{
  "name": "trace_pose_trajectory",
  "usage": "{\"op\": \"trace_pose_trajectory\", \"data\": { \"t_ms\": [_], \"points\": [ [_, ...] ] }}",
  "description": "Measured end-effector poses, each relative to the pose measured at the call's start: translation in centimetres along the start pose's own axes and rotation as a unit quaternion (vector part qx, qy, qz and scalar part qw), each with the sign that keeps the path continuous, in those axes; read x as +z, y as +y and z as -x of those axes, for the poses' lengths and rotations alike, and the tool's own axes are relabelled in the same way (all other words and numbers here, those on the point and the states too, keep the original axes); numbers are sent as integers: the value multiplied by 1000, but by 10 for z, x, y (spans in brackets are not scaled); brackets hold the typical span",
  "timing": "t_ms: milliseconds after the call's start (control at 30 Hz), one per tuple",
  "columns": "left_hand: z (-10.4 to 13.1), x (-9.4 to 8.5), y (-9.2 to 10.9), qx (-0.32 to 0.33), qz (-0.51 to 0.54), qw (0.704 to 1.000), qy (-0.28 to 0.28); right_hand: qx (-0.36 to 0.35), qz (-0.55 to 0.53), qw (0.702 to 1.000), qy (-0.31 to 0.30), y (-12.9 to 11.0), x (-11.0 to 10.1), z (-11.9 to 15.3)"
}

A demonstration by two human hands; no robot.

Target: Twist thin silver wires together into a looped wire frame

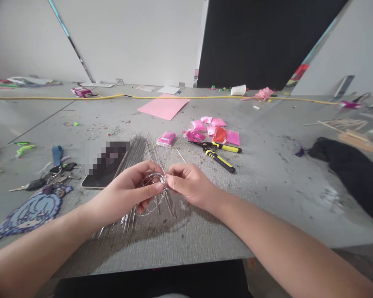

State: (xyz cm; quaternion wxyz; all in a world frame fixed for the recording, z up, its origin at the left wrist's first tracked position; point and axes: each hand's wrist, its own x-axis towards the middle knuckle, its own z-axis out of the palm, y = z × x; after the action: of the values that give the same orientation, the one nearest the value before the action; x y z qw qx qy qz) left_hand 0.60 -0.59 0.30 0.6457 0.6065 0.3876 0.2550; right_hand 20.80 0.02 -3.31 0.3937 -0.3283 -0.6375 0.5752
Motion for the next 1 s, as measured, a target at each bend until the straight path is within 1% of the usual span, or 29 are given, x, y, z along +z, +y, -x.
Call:
{"op": "trace_pose_trajectory", "data": {
  "t_ms": [67, 100, 167, 233, 267, 300, 367, 433, 467, 500, 567, 633, 700, 833, 900, 1000],
  "points": [
    [0, 0, -1, -3, -12, 1000, -6, -24, 94, 995, 17, -4, -1, 0],
    [0, 0, -1, -4, -18, 1000, -8, -43, 165, 985, 28, -6, -2, 0],
    [-1, 0, -2, -10, -29, 1000, -2, -99, 289, 951, 55, -10, -3, -1],
    [-1, 0, -3, -18, -34, 999, 8, -142, 352, 922, 72, -13, -3, -2],
    [-2, 0, -3, -19, -36, 999, 11, -146, 360, 918, 75, -14, -3, -2],
    [-2, -1, -3, -18, -37, 999, 14, -134, 353, 923, 74, -14, -3, -2],
    [-3, -1, -2, -11, -39, 999, 15, -65, 282, 956, 49, -14, -1, -2],
    [-3, -2, -2, -3, -38, 999, 14, 22, 148, 989, 4, -13, 1, -1],
    [-3, -2, -2, 2, -37, 999, 12, 55, 72, 996, -17, -12, 2, 0],
    [-3, -2, -2, 6, -34, 999, 8, 80, 0, 996, -33, -10, 3, 1],
    [-3, -3, -3, 18, -24, 1000, 0, 104, -113, 987, -50, -7, 5, 2],
    [-3, -3, -4, 31, -16, 999, -1, 112, -175, 977, -55, -5, 6, 2],
    [-3, -4, -4, 40, -20, 999, 4, 101, -189, 975, -54, -4, 7, 2],
    [-1, -4, -5, 21, -28, 999, 18, 58, -140, 988, -32, -3, 7, 0],
    [0, -3, -4, 8, -31, 999, 19, 47, -95, 994, -13, -4, 6, 0],
    [1, -2, -4, 5, -46, 999, 19, 27, 8, 1000, 13, -6, 5, 1]
  ]
}}
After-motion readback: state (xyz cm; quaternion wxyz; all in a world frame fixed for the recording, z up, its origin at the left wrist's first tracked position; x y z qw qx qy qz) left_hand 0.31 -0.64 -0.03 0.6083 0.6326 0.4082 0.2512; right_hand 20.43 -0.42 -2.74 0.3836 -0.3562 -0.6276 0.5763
